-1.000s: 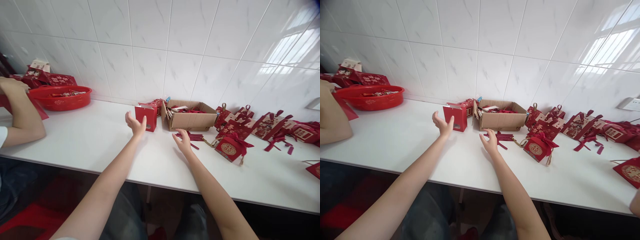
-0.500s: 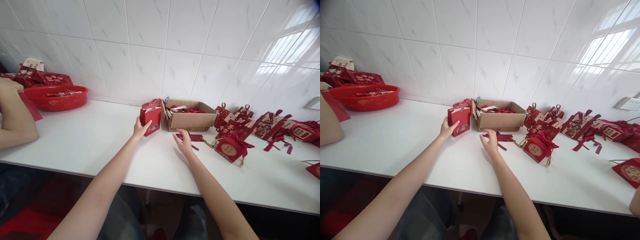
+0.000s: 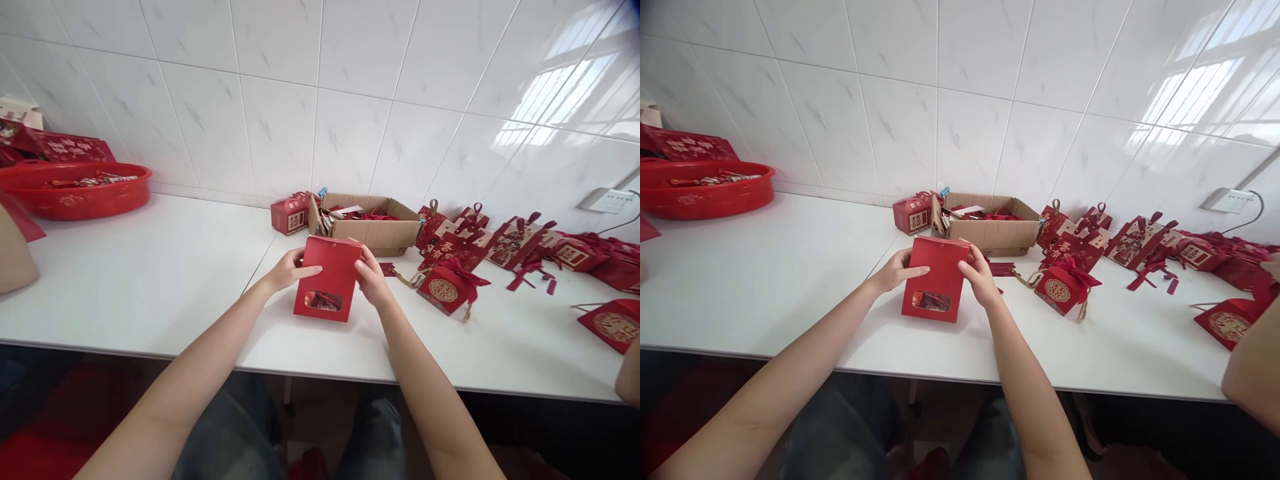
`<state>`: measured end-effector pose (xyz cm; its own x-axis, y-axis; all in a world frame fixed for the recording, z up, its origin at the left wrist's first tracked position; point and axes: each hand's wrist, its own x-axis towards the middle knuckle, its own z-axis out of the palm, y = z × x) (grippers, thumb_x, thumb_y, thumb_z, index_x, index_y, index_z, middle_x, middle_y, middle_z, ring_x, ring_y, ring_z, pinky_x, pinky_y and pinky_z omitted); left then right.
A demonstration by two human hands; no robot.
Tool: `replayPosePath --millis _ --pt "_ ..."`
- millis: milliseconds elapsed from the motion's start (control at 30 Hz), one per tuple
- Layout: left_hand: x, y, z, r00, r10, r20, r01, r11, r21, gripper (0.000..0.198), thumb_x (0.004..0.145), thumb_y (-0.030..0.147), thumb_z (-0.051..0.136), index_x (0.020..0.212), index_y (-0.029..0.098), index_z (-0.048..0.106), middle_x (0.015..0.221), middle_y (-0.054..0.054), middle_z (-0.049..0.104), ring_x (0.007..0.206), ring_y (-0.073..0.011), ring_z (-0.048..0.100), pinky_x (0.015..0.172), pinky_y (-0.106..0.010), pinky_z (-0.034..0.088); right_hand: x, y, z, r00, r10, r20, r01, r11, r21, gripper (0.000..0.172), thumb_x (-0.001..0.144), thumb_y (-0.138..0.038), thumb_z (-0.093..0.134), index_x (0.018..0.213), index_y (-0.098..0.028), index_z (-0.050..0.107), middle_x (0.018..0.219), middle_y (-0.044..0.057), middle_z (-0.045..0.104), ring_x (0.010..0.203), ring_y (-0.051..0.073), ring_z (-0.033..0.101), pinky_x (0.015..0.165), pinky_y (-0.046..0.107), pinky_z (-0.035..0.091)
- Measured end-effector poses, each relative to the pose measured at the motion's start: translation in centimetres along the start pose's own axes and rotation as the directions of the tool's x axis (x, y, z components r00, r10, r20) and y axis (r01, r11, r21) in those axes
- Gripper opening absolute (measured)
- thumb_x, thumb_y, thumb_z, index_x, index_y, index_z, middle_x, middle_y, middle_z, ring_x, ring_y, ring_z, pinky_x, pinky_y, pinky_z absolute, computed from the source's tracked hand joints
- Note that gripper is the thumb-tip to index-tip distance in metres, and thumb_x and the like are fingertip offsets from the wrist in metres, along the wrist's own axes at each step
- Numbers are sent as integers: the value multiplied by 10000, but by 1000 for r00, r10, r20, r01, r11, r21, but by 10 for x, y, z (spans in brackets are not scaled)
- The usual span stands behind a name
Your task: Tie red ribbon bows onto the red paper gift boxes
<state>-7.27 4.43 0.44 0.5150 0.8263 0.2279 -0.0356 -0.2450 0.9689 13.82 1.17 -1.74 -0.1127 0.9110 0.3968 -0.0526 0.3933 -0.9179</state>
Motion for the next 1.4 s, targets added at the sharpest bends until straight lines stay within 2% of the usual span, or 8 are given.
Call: replayPosePath --millis 233,400,600,833,1067,1133,1200,1400 --pt "-1 4 9 999 2 -44 -6 997 -82 404 769 461 653 1032 160 594 972 -66 673 865 -210 640 724 -311 518 -2 -2 7 995 -4 -103 7 1000 27 634 803 -525 593 1341 -341 312 1062 37 665 892 224 666 729 369 579" --pt "-3 8 12 983 81 -163 -100 989 -113 542 823 368 596 1318 261 401 893 -5 634 727 -133 603 663 -251 494 -4 -3 9 997 -28 -73 39 987 153 379 792 -457 651 1111 -330 490 998 4 644 817 166 633 695 301 548" --pt "-1 -1 12 925 292 -242 -252 950 183 172 835 318 549 854 180 650 882 -35 648 765 -145 588 666 -247 467 -6 -5 13 994 -65 -91 77 987 140 327 753 -373 714 995 -292 509 951 -9 600 731 121 576 603 227 500" --pt "1 -14 18 803 545 -242 -409 798 442 177 821 285 531 831 160 656 679 -17 623 564 -114 510 522 -232 379 1 -10 20 973 99 -210 -33 954 297 321 725 -428 714 933 -269 528 822 -30 612 653 119 579 579 235 494" --pt "52 4 28 827 550 -113 -430 749 503 205 841 338 555 775 164 642 878 -66 668 786 -162 618 654 -253 482 8 -12 -4 909 318 -270 -194 895 401 382 667 -508 725 886 -217 611 830 22 694 706 190 646 661 318 529" --pt "82 16 19 787 560 -258 -345 747 569 260 894 327 447 819 166 636 1051 -105 650 962 -198 612 753 -290 501 9 -9 -10 907 299 -297 -157 894 420 371 646 -497 739 846 -210 615 802 20 699 690 190 643 651 317 524" --pt "113 28 8 800 428 -420 -29 727 686 255 903 253 389 950 184 630 1110 -89 640 982 -179 604 815 -292 494 11 -6 -13 897 318 -306 -157 878 453 359 633 -481 749 821 -208 613 785 13 699 675 185 641 637 311 520" --pt "181 43 -3 927 150 -343 167 656 737 124 655 114 621 735 180 690 853 -62 711 847 -226 638 795 -316 490 14 -1 -12 915 333 -229 -195 859 473 329 659 -470 725 836 -212 623 786 20 708 713 205 661 649 316 513"
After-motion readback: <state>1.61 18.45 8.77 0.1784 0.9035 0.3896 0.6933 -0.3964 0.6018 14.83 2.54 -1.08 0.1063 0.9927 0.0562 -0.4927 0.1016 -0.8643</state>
